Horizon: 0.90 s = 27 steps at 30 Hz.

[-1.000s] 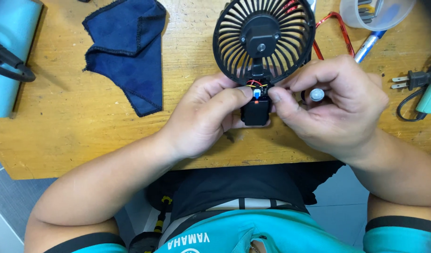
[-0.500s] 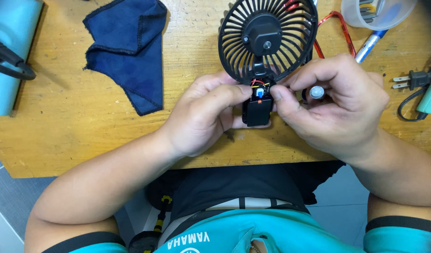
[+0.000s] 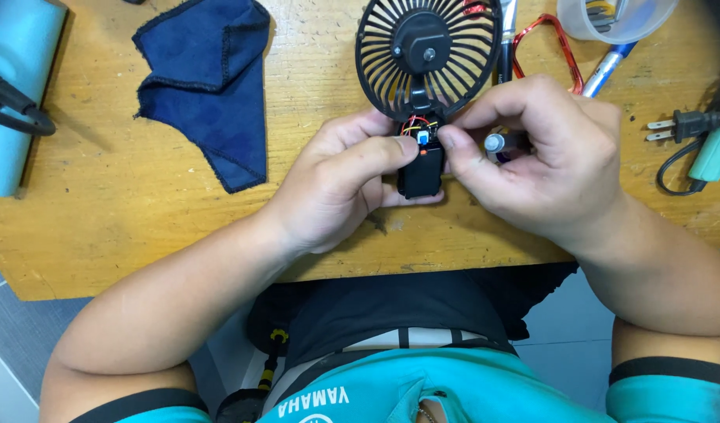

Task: Disassembling, cleaning, and inspecting the components of a small portable fan.

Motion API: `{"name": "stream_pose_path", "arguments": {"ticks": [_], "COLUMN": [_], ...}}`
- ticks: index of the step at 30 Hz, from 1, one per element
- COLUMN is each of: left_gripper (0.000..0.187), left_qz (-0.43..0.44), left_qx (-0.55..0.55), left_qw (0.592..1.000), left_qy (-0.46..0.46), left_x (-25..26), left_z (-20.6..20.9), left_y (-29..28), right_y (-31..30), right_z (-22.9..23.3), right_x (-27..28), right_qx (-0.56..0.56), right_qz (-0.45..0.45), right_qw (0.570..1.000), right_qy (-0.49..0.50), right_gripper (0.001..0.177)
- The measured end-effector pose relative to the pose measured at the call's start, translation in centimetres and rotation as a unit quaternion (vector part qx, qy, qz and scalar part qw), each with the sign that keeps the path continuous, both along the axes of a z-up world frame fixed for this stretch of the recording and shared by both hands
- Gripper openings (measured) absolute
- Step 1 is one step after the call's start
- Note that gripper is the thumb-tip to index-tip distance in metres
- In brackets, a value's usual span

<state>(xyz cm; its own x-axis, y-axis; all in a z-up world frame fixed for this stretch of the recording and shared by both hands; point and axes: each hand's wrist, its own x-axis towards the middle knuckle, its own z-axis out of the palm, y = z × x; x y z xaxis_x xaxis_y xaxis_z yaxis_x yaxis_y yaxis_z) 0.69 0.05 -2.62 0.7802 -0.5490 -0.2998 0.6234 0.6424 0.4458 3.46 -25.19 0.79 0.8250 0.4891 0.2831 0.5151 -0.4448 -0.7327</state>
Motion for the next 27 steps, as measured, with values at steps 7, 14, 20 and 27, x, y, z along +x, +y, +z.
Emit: {"name": "stream_pose_path", "arguments": {"ticks": [7,14,20,27], "left_gripper": [0.043,0.038,0.037,0.033], "left_qz": [-0.015,-0.058,-0.087,-0.109], "left_qx": [0.034,0.217,0.344,0.505], "left_qw": [0.999,0.967,0.915,0.811], "left_qy": [-0.019,-0.124,-0.191,-0.274], "left_x": [0.0,0.8,1.1,1.2], "left_z": [-0.4,0.5,2.6,3.7], "left_y": [0.1,-0.1,0.0,0.0], "right_y": [-0.2,-4.8,-7.9,-9.3], "right_z": [0.7,2.5,3.3,3.7], "right_x": [-0.1,0.7,1.8,-0.8], "right_qx": [0.017,-0.123,-0.209,-0.170], "right_qz": [-0.004,-0.104,-0.080,-0.107], "right_qw": [1.000,0.987,0.974,0.980], "right_qy": [0.020,-0.003,-0.021,0.003], "right_gripper": [0.023,0.020,0.017,0.040]}}
